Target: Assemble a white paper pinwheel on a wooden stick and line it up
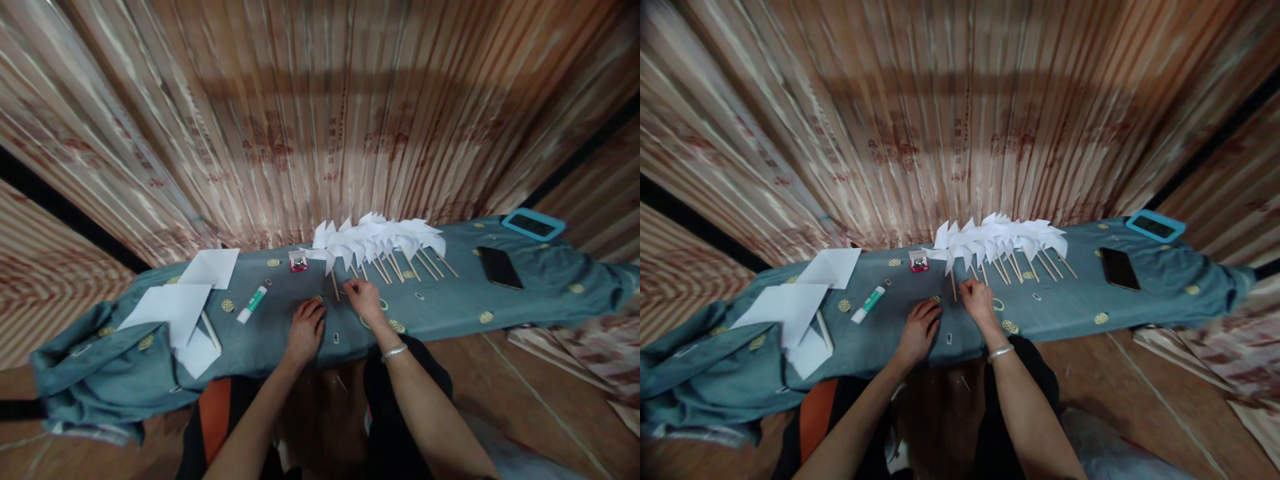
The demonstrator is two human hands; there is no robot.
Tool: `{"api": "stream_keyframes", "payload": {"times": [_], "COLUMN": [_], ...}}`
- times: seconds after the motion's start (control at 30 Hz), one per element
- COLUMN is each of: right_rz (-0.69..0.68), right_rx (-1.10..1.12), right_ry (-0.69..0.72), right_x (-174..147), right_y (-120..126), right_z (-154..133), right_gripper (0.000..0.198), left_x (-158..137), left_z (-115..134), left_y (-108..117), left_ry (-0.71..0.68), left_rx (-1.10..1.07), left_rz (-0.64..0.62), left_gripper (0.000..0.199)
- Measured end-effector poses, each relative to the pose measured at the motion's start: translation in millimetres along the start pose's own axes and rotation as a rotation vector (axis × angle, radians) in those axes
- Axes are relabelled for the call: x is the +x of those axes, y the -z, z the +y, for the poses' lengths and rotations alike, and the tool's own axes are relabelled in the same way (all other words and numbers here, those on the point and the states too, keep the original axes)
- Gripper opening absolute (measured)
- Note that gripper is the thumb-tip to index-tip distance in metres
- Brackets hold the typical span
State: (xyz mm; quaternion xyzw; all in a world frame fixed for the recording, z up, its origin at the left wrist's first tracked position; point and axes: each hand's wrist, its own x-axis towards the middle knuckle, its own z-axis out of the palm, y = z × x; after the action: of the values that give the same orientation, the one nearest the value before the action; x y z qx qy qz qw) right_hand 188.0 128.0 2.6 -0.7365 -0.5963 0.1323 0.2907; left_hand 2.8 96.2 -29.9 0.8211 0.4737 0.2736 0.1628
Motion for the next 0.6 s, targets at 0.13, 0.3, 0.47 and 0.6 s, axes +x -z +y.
{"api": "stream_keyframes", "payload": {"times": [0.13, 0.3, 0.47, 0.6], "right_rz": [0.004, -0.004, 0.094, 0.284], "right_rx": [0.031, -0.029, -0.212, -0.325], "right_ry": [-0.002, -0.055, -0.164, -0.250], "right_x": [4, 27, 43, 37], "right_y": [18, 63, 112, 145], "right_z": [5, 30, 93, 167], "right_gripper": [0.026, 0.023, 0.032, 0.056], "left_x": [-5, -8, -9, -10], "left_z": [3, 6, 12, 15], "left_y": [-1, 0, 4, 5], "left_ry": [-0.012, -0.017, -0.008, -0.002], "left_rx": [0.056, 0.096, 0.113, 0.146], "left_rz": [-0.008, -0.030, -0.046, -0.068], "left_gripper": [0.035, 0.036, 0.036, 0.037]}}
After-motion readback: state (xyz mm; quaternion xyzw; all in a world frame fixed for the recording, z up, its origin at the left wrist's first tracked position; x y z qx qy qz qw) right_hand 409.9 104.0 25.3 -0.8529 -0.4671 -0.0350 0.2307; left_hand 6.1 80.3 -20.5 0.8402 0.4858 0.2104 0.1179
